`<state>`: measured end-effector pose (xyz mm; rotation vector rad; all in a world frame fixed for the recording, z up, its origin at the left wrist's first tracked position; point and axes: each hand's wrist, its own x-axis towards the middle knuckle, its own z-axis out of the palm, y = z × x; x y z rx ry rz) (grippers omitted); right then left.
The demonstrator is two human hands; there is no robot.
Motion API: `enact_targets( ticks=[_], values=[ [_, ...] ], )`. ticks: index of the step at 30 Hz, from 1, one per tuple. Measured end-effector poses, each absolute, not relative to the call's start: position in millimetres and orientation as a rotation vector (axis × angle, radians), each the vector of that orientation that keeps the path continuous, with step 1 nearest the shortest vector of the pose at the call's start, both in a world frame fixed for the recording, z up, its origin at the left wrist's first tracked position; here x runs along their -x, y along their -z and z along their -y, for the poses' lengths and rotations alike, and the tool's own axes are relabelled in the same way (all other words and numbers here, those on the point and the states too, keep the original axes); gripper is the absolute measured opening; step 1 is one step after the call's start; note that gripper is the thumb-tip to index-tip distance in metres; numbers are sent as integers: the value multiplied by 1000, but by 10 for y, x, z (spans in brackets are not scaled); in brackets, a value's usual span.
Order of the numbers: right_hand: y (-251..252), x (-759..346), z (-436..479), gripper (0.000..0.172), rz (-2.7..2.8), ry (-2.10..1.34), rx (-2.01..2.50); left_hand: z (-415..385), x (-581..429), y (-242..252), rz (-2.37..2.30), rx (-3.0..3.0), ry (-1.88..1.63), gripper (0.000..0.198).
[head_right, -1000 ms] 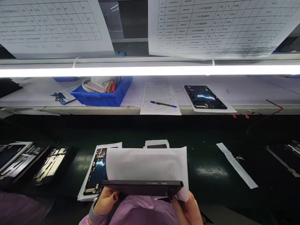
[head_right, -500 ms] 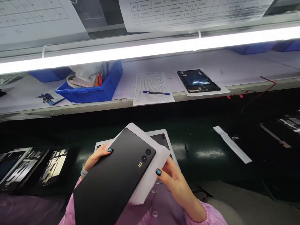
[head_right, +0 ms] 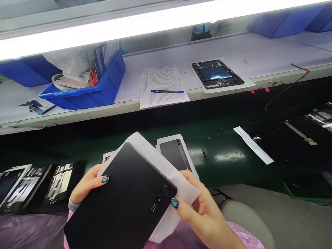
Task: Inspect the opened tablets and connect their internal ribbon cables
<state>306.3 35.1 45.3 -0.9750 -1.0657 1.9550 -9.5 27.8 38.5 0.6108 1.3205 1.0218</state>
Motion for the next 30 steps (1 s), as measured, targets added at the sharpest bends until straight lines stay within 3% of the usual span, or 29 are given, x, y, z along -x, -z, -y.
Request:
enact_targets(
  ticks=[5,12,20,30],
  values=[
    [-575,-3005,-297,33,1031,-1861,1141,-248,45,-419,-1326,-563,-1039,32],
    [-510,-3023,-343,18,1427,-1649,1275,-256,28,-404,-1263,-554,-978,36],
    [-343,-3105,-359,32,1612,-1374,1260,-271,-23,-341,-1160,-555,-885,34],
    [-343,-3098,-341,26,1606,-1494,1273,-252,-12,-260,-1182,-555,-880,33]
  ],
)
